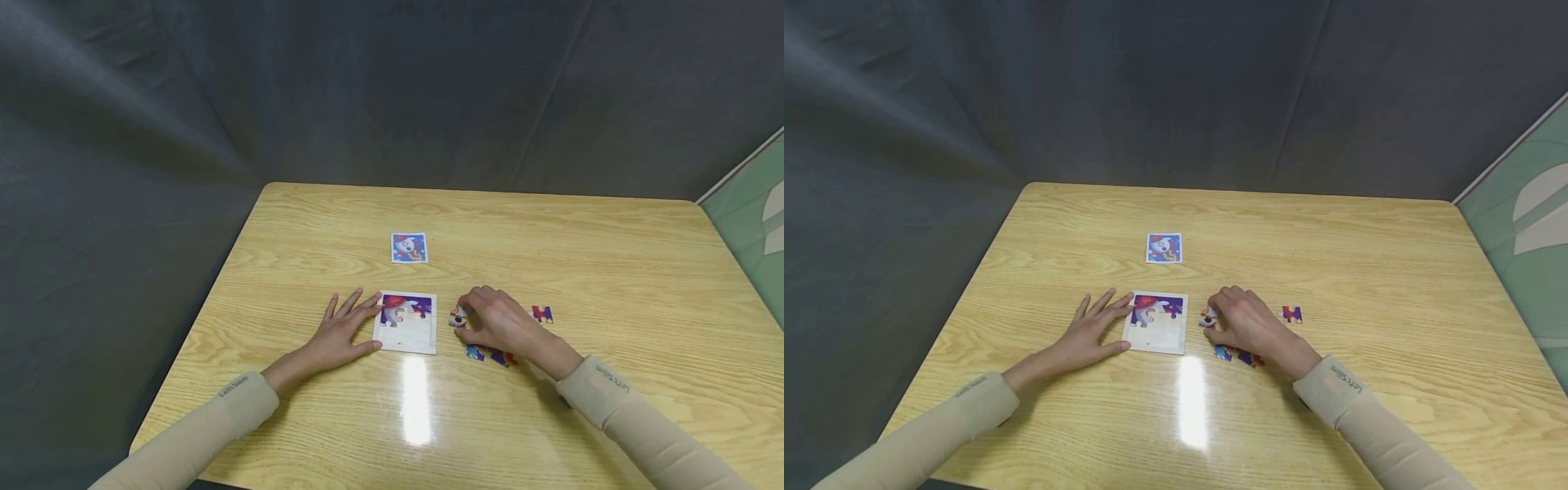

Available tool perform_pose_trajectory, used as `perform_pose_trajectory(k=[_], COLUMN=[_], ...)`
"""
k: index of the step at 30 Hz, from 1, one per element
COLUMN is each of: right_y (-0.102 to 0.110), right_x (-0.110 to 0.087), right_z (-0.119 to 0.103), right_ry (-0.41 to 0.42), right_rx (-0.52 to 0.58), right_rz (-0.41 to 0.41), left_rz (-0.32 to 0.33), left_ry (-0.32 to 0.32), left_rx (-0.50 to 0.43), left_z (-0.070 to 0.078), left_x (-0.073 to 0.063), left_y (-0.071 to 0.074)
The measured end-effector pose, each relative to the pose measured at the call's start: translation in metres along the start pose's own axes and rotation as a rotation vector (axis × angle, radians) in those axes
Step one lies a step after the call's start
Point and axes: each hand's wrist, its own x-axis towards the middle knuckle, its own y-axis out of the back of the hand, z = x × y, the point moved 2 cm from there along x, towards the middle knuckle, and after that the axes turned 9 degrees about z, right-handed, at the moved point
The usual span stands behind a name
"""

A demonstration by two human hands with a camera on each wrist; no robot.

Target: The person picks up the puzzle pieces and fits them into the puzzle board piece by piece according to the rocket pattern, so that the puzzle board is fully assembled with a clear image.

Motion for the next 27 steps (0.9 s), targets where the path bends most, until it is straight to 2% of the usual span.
perform_pose_trajectory(k=[9,27], right_y=[0.0013,-0.0007], right_x=[-0.0001,-0.001], right_z=[-0.0008,-0.0022], right_ry=[0.005,-0.002], right_rx=[-0.003,0.005], right_rz=[0.004,0.001], left_rz=[0.022,0.008], left_ry=[-0.021,-0.007], left_rx=[-0.004,-0.006], left_z=[-0.0019,0.0004], left_x=[-0.0007,-0.0013], left_y=[-0.0015,0.0007])
